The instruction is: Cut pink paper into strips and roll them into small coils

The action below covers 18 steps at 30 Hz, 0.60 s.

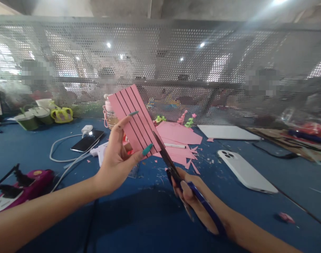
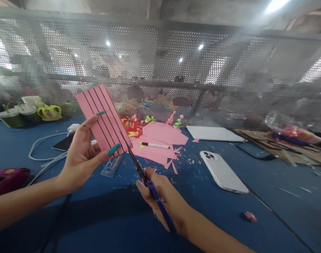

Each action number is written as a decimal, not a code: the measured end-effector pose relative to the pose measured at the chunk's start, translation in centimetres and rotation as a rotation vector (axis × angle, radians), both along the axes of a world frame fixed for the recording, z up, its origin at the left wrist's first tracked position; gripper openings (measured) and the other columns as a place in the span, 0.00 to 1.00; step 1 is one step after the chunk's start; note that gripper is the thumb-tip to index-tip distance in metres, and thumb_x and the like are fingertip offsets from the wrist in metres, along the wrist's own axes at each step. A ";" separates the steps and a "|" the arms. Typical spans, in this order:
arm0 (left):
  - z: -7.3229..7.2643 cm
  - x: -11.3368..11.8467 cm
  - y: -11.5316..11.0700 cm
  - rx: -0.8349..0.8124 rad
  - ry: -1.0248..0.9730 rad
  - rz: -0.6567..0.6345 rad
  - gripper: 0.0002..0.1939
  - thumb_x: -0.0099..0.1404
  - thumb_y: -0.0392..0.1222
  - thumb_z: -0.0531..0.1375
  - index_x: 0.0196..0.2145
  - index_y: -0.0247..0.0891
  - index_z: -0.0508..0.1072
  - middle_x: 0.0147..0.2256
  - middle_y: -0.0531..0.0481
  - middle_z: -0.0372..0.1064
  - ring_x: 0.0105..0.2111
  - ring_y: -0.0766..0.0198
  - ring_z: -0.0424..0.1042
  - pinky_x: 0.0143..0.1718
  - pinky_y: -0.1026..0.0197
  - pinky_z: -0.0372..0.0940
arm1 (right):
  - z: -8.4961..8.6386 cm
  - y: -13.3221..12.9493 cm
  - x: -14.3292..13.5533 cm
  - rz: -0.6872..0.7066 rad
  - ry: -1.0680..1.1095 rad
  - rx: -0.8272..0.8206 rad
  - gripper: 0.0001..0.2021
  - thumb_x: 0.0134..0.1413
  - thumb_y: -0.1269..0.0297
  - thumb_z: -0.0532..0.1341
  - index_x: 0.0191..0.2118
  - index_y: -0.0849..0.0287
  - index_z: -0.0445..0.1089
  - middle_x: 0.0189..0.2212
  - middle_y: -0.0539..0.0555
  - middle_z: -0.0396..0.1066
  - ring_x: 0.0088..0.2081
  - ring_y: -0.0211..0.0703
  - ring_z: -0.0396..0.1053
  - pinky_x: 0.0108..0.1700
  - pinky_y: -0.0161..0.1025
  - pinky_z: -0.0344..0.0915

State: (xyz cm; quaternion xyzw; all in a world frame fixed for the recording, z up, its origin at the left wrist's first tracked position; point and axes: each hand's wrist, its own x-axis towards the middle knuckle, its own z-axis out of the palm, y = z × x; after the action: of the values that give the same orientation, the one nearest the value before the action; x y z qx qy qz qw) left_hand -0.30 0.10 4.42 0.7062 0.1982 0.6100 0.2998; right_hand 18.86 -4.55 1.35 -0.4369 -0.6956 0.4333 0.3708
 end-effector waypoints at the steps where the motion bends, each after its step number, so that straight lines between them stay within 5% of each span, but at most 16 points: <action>1: 0.0 0.0 0.0 0.002 -0.002 0.003 0.30 0.57 0.35 0.62 0.55 0.52 0.57 0.58 0.50 0.52 0.53 0.50 0.62 0.45 0.52 0.71 | 0.1 -0.1 0.0 0.020 -0.004 -0.006 0.29 0.43 0.30 0.46 0.27 0.56 0.55 0.19 0.45 0.49 0.20 0.32 0.45 0.19 0.33 0.50; 18: 0.0 0.0 0.0 -0.039 -0.015 0.004 0.31 0.56 0.36 0.63 0.54 0.51 0.57 0.60 0.50 0.49 0.51 0.49 0.65 0.41 0.55 0.74 | -0.8 0.1 0.2 -0.010 0.010 -0.080 0.18 0.54 0.48 0.52 0.24 0.56 0.57 0.17 0.45 0.50 0.16 0.31 0.47 0.15 0.33 0.49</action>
State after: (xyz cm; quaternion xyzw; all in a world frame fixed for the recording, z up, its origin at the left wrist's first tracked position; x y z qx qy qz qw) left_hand -0.28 0.06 4.41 0.6951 0.2091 0.6120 0.3139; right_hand 19.09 -4.49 0.56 -0.4528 -0.6736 0.4611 0.3586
